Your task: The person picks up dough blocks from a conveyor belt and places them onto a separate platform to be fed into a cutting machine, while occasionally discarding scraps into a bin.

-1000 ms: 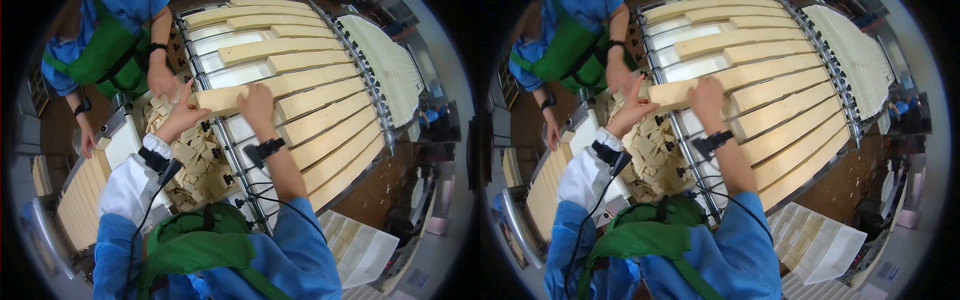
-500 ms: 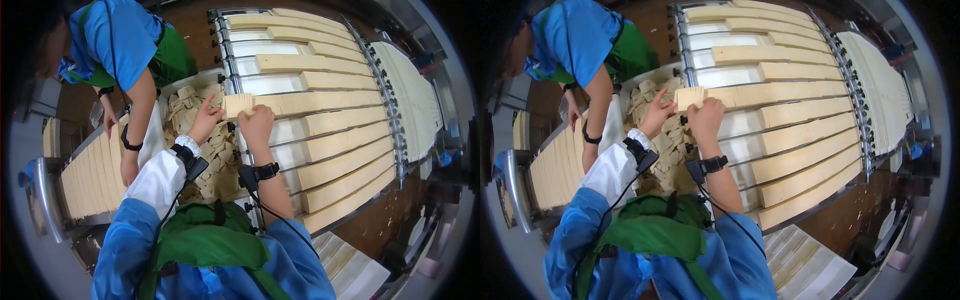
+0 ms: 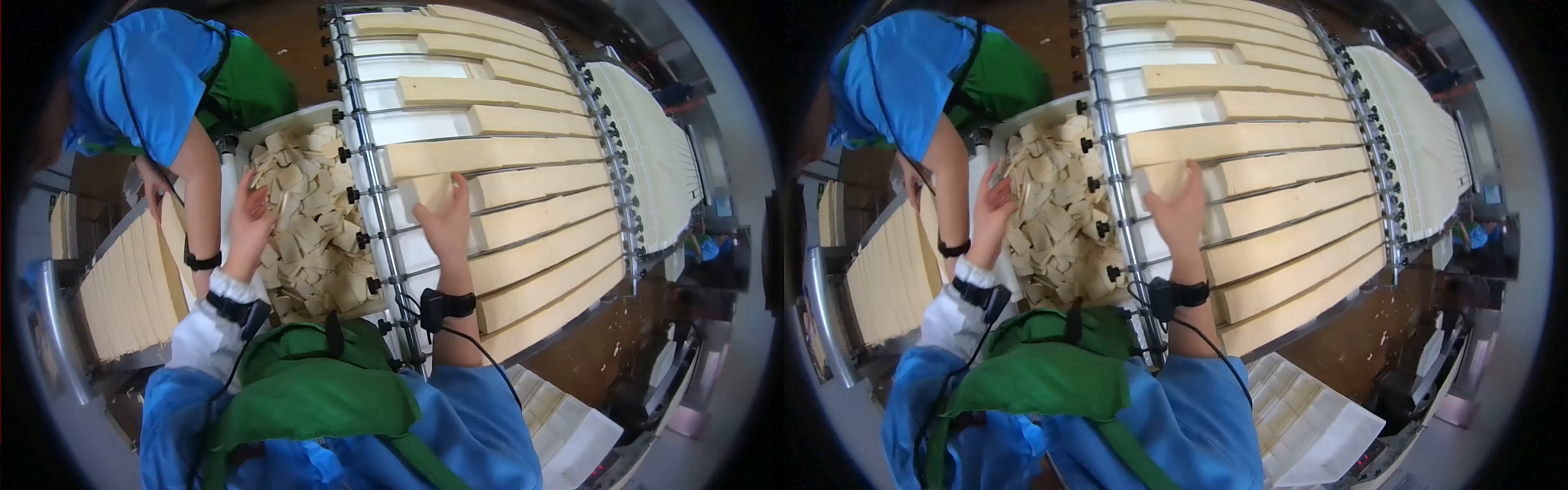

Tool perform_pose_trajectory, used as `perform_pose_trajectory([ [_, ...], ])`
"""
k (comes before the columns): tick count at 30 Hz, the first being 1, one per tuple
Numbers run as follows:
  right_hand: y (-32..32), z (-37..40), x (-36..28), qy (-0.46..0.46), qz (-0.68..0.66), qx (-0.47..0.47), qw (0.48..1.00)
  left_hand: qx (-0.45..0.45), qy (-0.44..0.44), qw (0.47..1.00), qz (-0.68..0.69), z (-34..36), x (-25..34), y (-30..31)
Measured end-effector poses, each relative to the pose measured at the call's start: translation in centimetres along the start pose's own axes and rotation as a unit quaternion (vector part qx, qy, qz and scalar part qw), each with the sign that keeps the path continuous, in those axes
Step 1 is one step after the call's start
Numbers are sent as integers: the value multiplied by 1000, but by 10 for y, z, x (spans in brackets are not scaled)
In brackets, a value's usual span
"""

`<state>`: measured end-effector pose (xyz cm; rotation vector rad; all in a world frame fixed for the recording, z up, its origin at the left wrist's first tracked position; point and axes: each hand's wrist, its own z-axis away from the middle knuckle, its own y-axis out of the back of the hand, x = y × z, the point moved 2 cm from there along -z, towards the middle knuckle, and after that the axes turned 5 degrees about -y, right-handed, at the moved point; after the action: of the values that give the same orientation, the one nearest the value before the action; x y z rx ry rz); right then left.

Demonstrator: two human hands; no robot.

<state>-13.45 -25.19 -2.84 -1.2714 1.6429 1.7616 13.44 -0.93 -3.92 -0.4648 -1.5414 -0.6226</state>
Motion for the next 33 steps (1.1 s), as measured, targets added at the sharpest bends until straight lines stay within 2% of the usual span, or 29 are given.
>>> perform_pose_trajectory([
  [1,7,-4,18,-1,4,4,1000,4,26,1000,1,12,7,11],
  [3,13,-15,44,-62,-36,0,997,16,57,998,25,30,16,18],
  [4,15,-18,44,-15,40,30,999,11,56,998,27,37,16,18],
  [5,12,-22,45,-16,42,34,998,-15,43,998,37,44,17,17],
  [7,1,-28,52,-51,220,-8,974,-43,27,997,49,55,21,15],
  [8,-6,-27,53,-89,264,-33,960,-84,38,994,53,58,24,13],
  [9,-11,-24,45,-88,265,-29,960,-125,48,989,58,62,28,11],
  [11,-16,-15,26,-5,468,30,883,-116,34,992,32,75,49,3],
  [13,-14,-24,39,-40,494,31,868,-153,-24,988,13,85,54,4],
  [14,-14,-31,47,-73,517,32,852,-158,-24,987,31,91,55,7],
  [15,-13,-36,59,-66,516,29,853,-151,-24,988,31,97,55,12],
  [17,-4,-50,80,-134,533,59,833,-170,-27,984,37,110,53,24],
  [19,-1,-51,68,-125,556,41,820,-135,-24,990,37,122,44,40],
  [22,-8,-29,5,-55,591,24,804,-67,-9,997,31,137,22,75],
  [23,-13,-14,-26,-19,595,6,803,-42,21,999,25,145,13,88],
  [25,-31,16,-75,118,544,2,831,37,70,996,44,162,-21,114],
  [27,-49,59,-149,214,456,-103,857,104,130,985,54,181,-49,139],
  [28,-61,79,-183,272,410,-160,856,125,134,982,55,189,-54,150],
  [30,-88,124,-248,386,303,-256,833,206,215,952,66,204,-69,171],
  [31,-107,141,-271,405,272,-316,813,215,216,950,73,212,-82,179],
  [33,-162,169,-297,421,210,-415,779,297,227,928,-10,229,-108,202],
])
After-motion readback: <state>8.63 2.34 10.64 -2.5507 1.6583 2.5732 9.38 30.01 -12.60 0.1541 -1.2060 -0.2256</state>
